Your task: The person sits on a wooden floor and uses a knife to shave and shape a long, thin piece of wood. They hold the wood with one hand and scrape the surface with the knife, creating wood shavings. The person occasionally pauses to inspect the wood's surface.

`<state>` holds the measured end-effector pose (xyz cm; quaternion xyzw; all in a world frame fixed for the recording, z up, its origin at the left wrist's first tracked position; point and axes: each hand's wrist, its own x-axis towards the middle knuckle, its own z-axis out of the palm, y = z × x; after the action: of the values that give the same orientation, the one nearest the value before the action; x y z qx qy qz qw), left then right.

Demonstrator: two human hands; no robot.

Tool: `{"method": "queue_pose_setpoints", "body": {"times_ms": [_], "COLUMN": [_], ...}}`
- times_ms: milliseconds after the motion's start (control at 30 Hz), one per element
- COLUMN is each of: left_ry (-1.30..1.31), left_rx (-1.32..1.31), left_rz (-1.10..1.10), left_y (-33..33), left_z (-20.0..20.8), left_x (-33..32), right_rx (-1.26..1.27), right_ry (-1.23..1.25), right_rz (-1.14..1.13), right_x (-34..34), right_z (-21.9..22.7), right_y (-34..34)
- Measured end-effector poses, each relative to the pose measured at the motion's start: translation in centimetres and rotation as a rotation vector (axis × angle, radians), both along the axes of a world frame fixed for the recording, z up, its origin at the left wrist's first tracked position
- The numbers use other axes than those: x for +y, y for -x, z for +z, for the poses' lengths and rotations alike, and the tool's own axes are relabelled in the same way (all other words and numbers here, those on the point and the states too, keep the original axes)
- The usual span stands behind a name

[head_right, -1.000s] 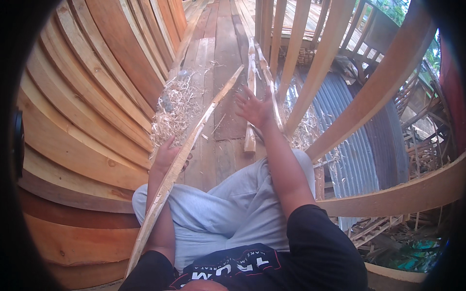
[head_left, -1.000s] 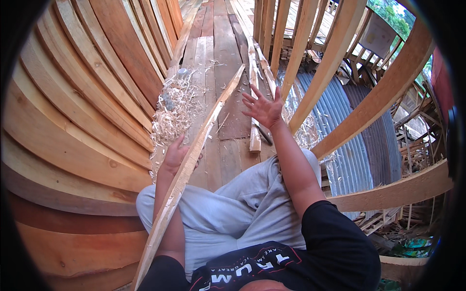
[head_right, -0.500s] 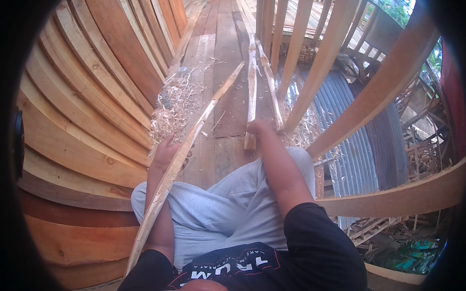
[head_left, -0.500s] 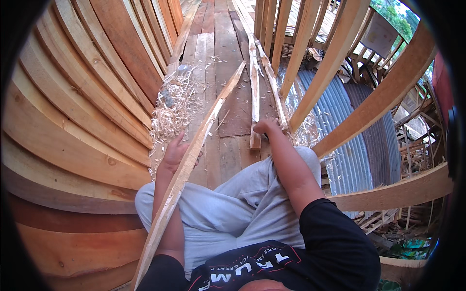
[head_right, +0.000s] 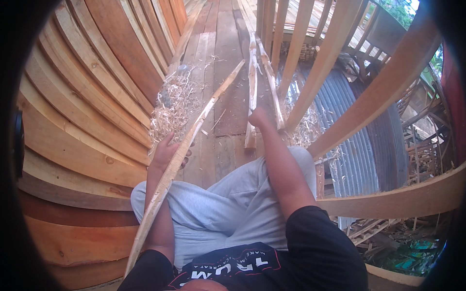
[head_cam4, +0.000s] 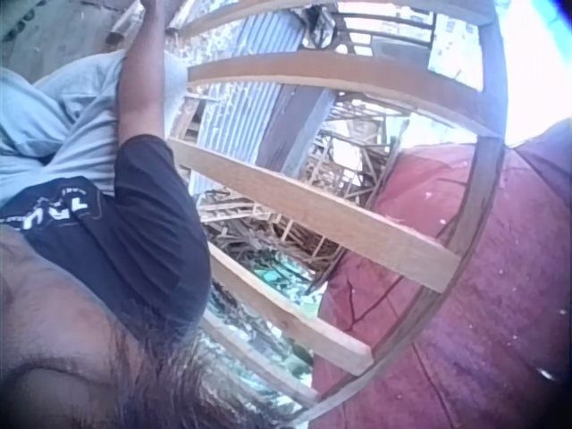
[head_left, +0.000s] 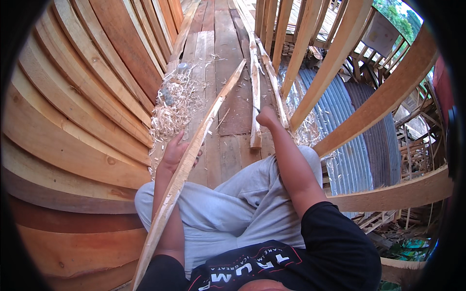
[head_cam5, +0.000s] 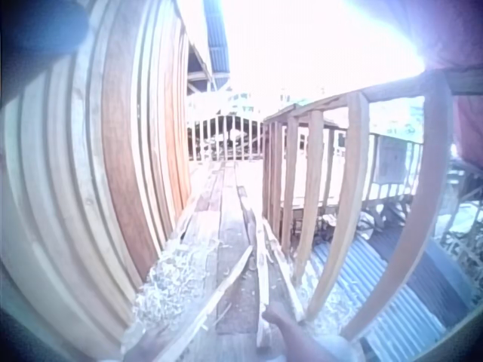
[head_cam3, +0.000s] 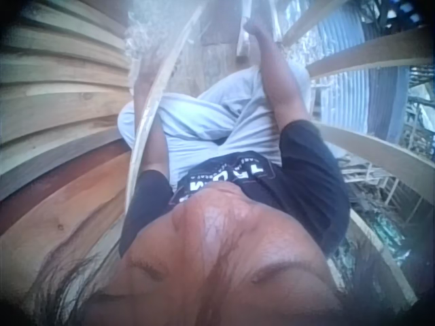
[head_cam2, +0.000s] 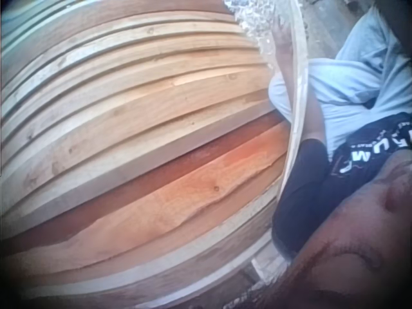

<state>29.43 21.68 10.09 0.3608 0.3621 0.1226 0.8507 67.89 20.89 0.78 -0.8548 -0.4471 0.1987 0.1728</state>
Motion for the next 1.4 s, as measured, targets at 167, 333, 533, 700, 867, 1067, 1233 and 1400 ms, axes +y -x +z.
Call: {"method": "queue_pose_setpoints", "body": {"times_ms": [167, 333, 533, 700, 867, 1067, 1233, 1400], "left_ry": [0.097, 0.101, 0.074, 0.027, 0.052, 0.199, 0.163, 0.093], "left_rx": [-0.031, -0.019, 0.004, 0.035, 0.011, -0.186, -0.265, -0.261], "left_rz": [0.010, 0.030, 0.026, 0.021, 0.024, 0.075, 0.000, 0.057], "left_y": [-0.3, -0.7, -0.7, -0.5, -0.9, -1.1, -0.8, -0.6], "left_z": [0.4, 0.9, 0.9, 0.9, 1.4, 3.1, 1.8, 2.8], "left_x": [0.1, -0.2, -0.2, -0.2, -0.4, -0.9, -0.4, -1.0], "right_rx": [0.326, 0.533, 0.668, 0.604, 0.430, -0.014, -0.018, 0.060], "right_ry": [-0.262, -0.378, -0.354, -0.024, -0.112, -0.914, -0.908, -0.954], "right_rz": [-0.181, 0.130, 0.327, 0.395, 0.294, 0.708, 1.057, 1.165], "right_x": [-1.1, -1.3, -0.2, -0.5, -0.5, -3.2, -2.6, -2.5], "right_z": [3.6, 4.4, 2.8, 3.9, 5.0, 11.2, 10.9, 11.6], "right_y": [0.5, 0.8, 2.2, 3.3, 6.1, 14.0, 15.9, 15.9]}}
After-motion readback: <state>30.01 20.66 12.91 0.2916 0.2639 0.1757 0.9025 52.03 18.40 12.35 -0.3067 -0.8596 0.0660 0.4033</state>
